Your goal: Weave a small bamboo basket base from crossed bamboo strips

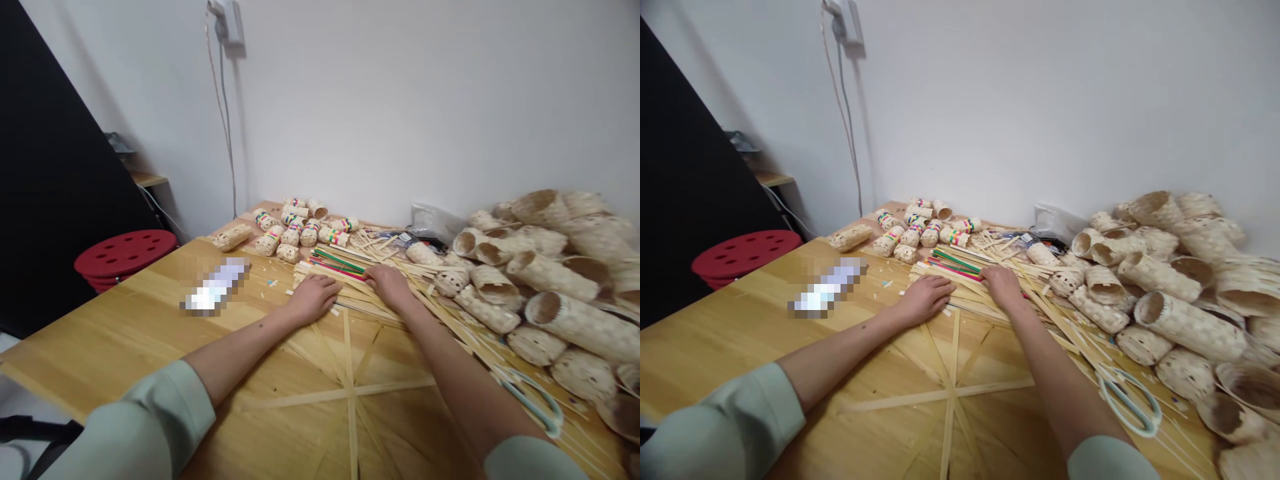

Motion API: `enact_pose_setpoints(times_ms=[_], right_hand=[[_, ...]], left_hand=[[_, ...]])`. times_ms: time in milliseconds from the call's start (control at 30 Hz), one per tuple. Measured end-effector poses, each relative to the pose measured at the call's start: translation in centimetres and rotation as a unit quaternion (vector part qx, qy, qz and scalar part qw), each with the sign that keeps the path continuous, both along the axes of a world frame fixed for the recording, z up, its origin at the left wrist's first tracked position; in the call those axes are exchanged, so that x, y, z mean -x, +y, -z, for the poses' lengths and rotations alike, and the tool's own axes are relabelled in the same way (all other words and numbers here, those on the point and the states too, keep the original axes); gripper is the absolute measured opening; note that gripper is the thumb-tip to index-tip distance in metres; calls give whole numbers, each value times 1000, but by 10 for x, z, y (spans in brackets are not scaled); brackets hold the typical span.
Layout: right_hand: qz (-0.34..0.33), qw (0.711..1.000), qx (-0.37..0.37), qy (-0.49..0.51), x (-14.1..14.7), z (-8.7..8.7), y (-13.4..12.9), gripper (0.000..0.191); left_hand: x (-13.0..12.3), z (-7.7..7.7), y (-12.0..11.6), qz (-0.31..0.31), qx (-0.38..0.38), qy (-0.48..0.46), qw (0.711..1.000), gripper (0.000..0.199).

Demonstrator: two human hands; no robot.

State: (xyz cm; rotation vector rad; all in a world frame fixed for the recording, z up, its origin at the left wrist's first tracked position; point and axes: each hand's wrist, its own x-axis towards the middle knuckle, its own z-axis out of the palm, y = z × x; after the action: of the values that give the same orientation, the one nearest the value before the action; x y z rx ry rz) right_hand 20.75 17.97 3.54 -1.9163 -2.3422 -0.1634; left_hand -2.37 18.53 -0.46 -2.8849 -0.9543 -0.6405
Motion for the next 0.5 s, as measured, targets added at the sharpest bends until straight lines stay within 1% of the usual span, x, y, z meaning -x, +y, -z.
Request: enact_pose_setpoints(times_ms=[133, 267, 333, 400, 500], right_hand=[[25, 999, 33, 15, -1, 1, 3, 15], [42, 994, 94, 34, -5, 2, 9, 31], [47, 991, 118, 44, -7, 2, 12, 33], [53, 989, 127, 49, -8, 3, 15, 34], [66, 990, 118, 49, -9, 3, 16, 34]], left_hand=[[0, -1, -1, -1, -1, 0, 1000, 30], [0, -2, -2, -1, -1, 2, 1000, 30], [0, -2, -2, -2, 0, 3, 1000, 30], [0, -2, -2, -2, 0, 2, 1000, 31], [0, -1, -1, -2, 1, -1, 1000, 31]])
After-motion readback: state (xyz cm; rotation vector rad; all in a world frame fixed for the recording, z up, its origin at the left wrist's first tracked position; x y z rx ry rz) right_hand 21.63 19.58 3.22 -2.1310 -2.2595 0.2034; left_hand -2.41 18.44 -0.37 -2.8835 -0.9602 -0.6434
